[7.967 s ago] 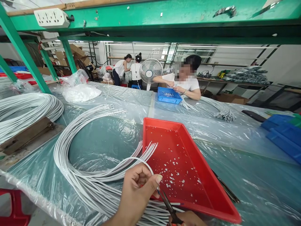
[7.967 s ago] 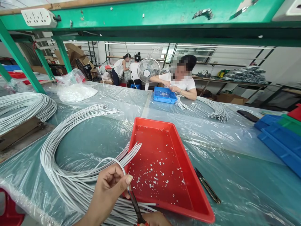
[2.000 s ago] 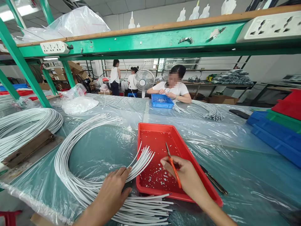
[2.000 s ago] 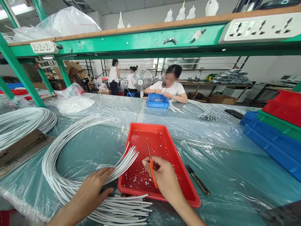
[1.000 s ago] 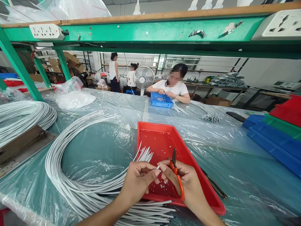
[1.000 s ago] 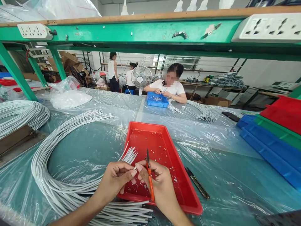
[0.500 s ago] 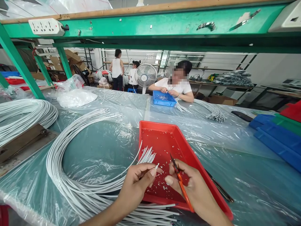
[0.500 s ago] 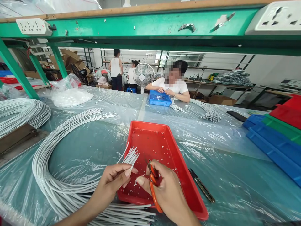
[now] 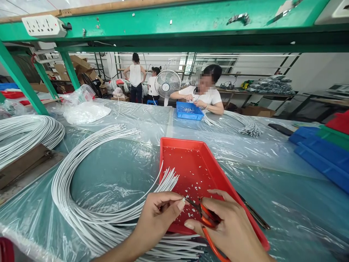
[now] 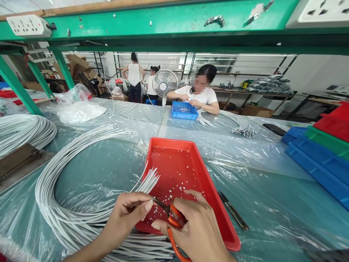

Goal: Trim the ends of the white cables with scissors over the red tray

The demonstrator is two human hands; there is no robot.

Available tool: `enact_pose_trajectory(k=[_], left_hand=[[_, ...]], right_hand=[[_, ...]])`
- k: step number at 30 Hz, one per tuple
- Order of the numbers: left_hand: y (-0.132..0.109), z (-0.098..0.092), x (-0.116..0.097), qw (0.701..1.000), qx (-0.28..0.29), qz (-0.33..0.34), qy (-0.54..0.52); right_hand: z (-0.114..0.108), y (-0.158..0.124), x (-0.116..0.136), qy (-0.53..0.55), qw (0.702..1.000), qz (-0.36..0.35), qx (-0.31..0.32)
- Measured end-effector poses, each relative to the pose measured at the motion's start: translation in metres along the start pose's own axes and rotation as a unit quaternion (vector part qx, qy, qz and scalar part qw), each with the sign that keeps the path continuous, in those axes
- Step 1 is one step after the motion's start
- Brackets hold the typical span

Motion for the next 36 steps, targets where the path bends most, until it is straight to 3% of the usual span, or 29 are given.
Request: enact_pose_trajectory(k=[6, 17, 21, 27, 31, 36], left_hand=[[-0.001, 0.001, -0.002, 1.0, 0.012, 0.0, 0.019], [0.002, 0.0, -0.017, 0.993, 0.109, -0.001, 0.043], [0.001, 0.0, -0.013, 0.993, 0.105, -0.009, 0.043], [0.002, -0.002, -0.009, 0.994, 0.071, -0.008, 0.081], [-0.001, -0.002, -0.008, 0.98, 0.027, 0.065, 0.188], [-0.007, -0.001, -0.005, 0.901, -0.031, 0.225, 0.369]], right_hand=[[0.0, -0.002, -0.002, -0.016, 1.0, -0.009, -0.022], [-0.007, 0.0, -0.001, -0.038, 0.999, -0.02, -0.002], [-0.006, -0.001, -0.005, -0.042, 0.998, 0.004, 0.043], [-0.005, -0.004, -0.006, -0.045, 0.998, 0.013, 0.051], [-0.005, -0.003, -0.003, -0.052, 0.998, 0.012, 0.039], [-0.004, -0.002, 0.001, -0.051, 0.999, 0.01, 0.011]])
Point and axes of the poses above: each hand's wrist, its own y-axis towards the middle knuckle, its own z-axis out of the palm, x = y × z, the point moved 2 cm from there along y, towards the middle knuckle, and after that the axes turned 9 degrees about x, right-handed, at the moved point
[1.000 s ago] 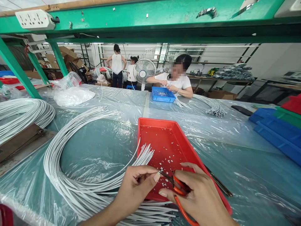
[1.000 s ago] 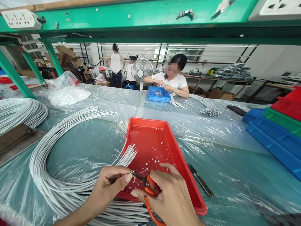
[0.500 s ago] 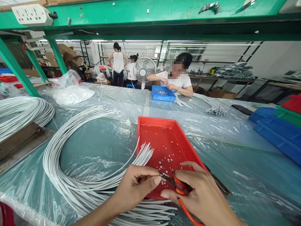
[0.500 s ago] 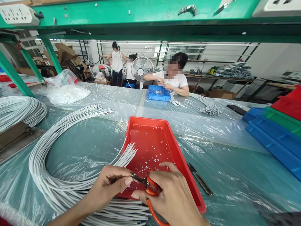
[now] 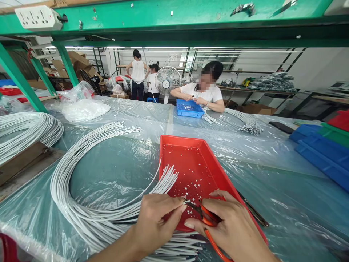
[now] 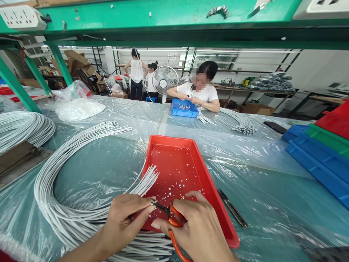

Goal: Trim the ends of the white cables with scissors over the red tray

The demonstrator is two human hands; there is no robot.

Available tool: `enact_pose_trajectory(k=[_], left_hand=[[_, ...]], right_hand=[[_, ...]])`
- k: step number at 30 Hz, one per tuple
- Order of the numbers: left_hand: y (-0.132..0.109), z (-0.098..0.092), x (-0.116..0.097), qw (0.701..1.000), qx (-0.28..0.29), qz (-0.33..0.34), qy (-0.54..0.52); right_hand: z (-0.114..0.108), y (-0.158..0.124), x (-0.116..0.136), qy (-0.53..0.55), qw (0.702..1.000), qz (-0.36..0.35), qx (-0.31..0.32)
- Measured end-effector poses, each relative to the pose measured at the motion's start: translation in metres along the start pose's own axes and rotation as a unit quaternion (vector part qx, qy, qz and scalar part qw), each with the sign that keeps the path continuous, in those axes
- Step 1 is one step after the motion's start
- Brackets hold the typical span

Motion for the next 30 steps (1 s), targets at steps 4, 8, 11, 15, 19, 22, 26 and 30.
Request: enact_pose_trajectory(k=[4, 8, 11, 15, 19, 22, 26, 30], left_hand=[[-0.002, 0.001, -0.002, 0.998, -0.002, 0.024, 0.058], [0.005, -0.003, -0.003, 0.992, 0.086, -0.067, -0.069], [0.009, -0.006, -0.003, 0.959, 0.152, -0.131, -0.201], [0.011, -0.007, -0.001, 0.916, 0.176, -0.167, -0.319], [0.008, -0.006, 0.002, 0.943, 0.131, -0.172, -0.253], [0.004, -0.004, 0.002, 0.984, 0.083, -0.1, -0.123], [0.001, -0.001, 0.001, 0.993, 0.023, -0.101, -0.06], [0.002, 0.002, 0.002, 0.964, 0.036, -0.207, -0.163]], right_hand=[[-0.001, -0.001, 0.002, -0.009, 1.0, 0.001, -0.018], [-0.003, 0.0, 0.001, -0.026, 0.999, -0.014, -0.044], [-0.005, 0.0, -0.001, -0.028, 0.997, -0.037, -0.059], [-0.005, 0.0, -0.001, -0.019, 0.996, -0.061, -0.058], [-0.004, -0.001, 0.001, -0.018, 0.999, -0.018, -0.021], [-0.003, -0.002, 0.003, -0.022, 1.0, 0.02, 0.004], [0.0, 0.0, 0.002, 0.007, 0.999, 0.032, 0.004], [0.006, 0.003, -0.002, 0.102, 0.993, 0.057, 0.015]])
Point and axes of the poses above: each hand's wrist, its own y-axis towards the middle knuckle, its own z-axis out of the palm, x = y × z, the point moved 2 cm from there along y, towards the middle knuckle, and after that the axes turned 9 degrees about x, right-handed, at the moved point
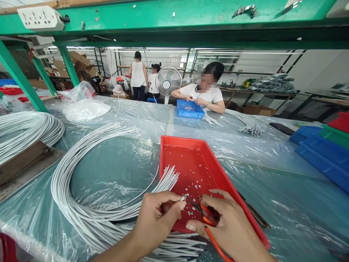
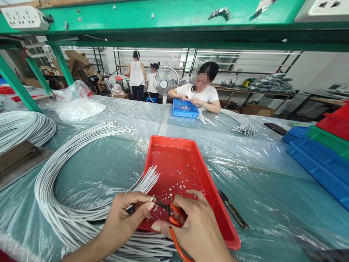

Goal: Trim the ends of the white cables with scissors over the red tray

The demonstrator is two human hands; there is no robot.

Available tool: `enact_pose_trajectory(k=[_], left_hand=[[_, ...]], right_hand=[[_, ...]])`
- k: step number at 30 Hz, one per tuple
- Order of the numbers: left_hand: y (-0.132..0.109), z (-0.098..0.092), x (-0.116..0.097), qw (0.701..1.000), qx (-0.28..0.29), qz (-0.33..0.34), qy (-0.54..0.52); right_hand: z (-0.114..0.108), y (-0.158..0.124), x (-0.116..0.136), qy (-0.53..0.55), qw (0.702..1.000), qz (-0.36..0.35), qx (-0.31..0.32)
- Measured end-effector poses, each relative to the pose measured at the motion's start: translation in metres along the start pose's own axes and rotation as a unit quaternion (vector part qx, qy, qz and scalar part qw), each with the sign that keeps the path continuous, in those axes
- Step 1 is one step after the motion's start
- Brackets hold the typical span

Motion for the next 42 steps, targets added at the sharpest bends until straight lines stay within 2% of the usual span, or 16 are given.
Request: enact_pose_trajectory(k=[2, 6, 11, 14, 18, 21, 24, 28, 32, 35, 39, 42], left_hand=[[0.001, 0.001, 0.001, 0.999, 0.002, -0.018, -0.028], [0.0, 0.002, 0.002, 0.999, -0.003, -0.02, -0.03], [-0.001, 0.003, 0.003, 1.0, -0.005, -0.006, -0.002], [0.001, 0.004, 0.004, 1.0, -0.007, -0.002, 0.011], [0.0, 0.006, 0.003, 0.999, -0.008, 0.013, 0.042], [-0.003, 0.008, 0.002, 0.994, -0.017, 0.046, 0.096], [-0.005, 0.01, 0.002, 0.982, -0.036, 0.087, 0.163], [-0.006, 0.011, 0.004, 0.976, -0.043, 0.112, 0.181], [-0.004, 0.011, 0.003, 0.988, -0.008, 0.07, 0.135], [-0.003, 0.009, 0.002, 0.993, -0.015, 0.048, 0.106], [-0.004, 0.008, 0.002, 0.993, -0.04, 0.058, 0.09], [-0.005, 0.008, 0.003, 0.992, -0.05, 0.068, 0.098]], right_hand=[[0.001, 0.002, 0.0, 0.106, 0.994, 0.023, 0.005], [0.003, 0.007, 0.008, 0.317, 0.947, 0.049, -0.003], [0.005, 0.013, 0.021, 0.421, 0.904, 0.048, -0.051], [0.005, 0.015, 0.023, 0.399, 0.913, 0.041, -0.074], [0.002, 0.012, 0.025, 0.277, 0.952, -0.002, -0.13], [0.0, 0.009, 0.028, 0.179, 0.969, -0.05, -0.165], [0.0, 0.008, 0.03, 0.133, 0.972, -0.065, -0.181], [0.0, 0.01, 0.032, 0.162, 0.97, -0.039, -0.177], [0.001, 0.014, 0.031, 0.284, 0.949, 0.008, -0.141], [0.002, 0.016, 0.029, 0.349, 0.93, 0.016, -0.117], [0.0, 0.015, 0.026, 0.317, 0.941, -0.004, -0.118], [-0.001, 0.014, 0.027, 0.256, 0.954, -0.041, -0.152]])
Point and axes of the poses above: each hand's wrist, its own y-axis towards the middle knuckle, its own z-axis out of the palm, x = y × z, the point moved 2 cm from there along y, towards the middle knuckle, and after that the axes turned 9 degrees about x, right-handed, at the moved point
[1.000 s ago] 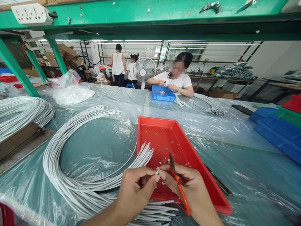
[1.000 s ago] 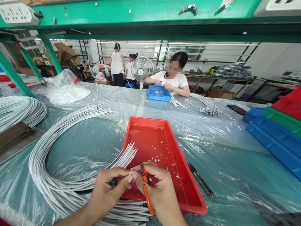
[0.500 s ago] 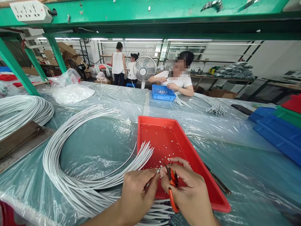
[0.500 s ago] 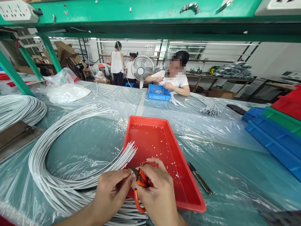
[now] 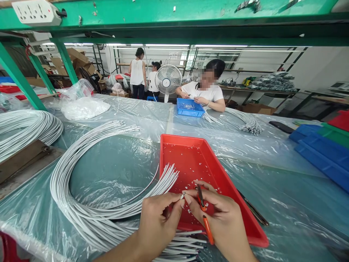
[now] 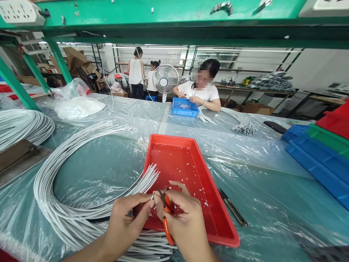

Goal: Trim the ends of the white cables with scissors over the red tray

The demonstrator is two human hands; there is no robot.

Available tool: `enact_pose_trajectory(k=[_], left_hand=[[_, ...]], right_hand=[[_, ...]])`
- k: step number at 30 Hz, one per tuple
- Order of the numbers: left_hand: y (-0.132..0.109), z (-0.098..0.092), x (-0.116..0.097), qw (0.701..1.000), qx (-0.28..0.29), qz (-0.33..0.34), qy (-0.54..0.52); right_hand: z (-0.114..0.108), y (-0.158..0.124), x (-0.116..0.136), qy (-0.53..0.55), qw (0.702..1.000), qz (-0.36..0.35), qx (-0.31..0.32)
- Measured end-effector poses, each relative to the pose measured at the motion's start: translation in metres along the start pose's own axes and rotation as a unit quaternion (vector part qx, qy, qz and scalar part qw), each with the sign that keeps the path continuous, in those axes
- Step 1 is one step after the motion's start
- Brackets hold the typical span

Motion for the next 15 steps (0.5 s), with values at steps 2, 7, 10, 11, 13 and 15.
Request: enact_pose_trajectory(k=[2, 7, 10, 11, 13, 15], left_hand=[[0.0, 0.0, 0.0, 1.0, -0.002, 0.004, 0.014], [0.003, 0.002, 0.001, 0.996, 0.024, -0.065, -0.054], [0.006, 0.001, 0.002, 0.983, 0.02, -0.119, -0.135], [0.007, 0.0, 0.003, 0.977, 0.011, -0.133, -0.164], [0.009, -0.004, 0.005, 0.964, -0.019, -0.147, -0.218], [0.01, -0.009, 0.006, 0.954, -0.052, -0.15, -0.255]], right_hand=[[0.0, -0.001, 0.001, -0.028, 0.999, -0.022, -0.012], [0.001, -0.002, 0.002, -0.065, 0.997, -0.03, -0.03], [0.001, -0.003, -0.001, -0.018, 0.999, 0.022, -0.027], [0.002, -0.004, -0.002, 0.016, 0.999, 0.049, -0.011], [0.004, -0.007, -0.004, 0.099, 0.989, 0.101, 0.042], [0.007, -0.012, -0.003, 0.177, 0.968, 0.138, 0.113]])
Point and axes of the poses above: each hand's wrist, its own y-axis towards the middle knuckle, its own z-axis out of the palm, x = y × z, the point moved 2 cm from there along y, towards the middle knuckle, and after that the axes turned 9 degrees about x, right-handed, at the moved point
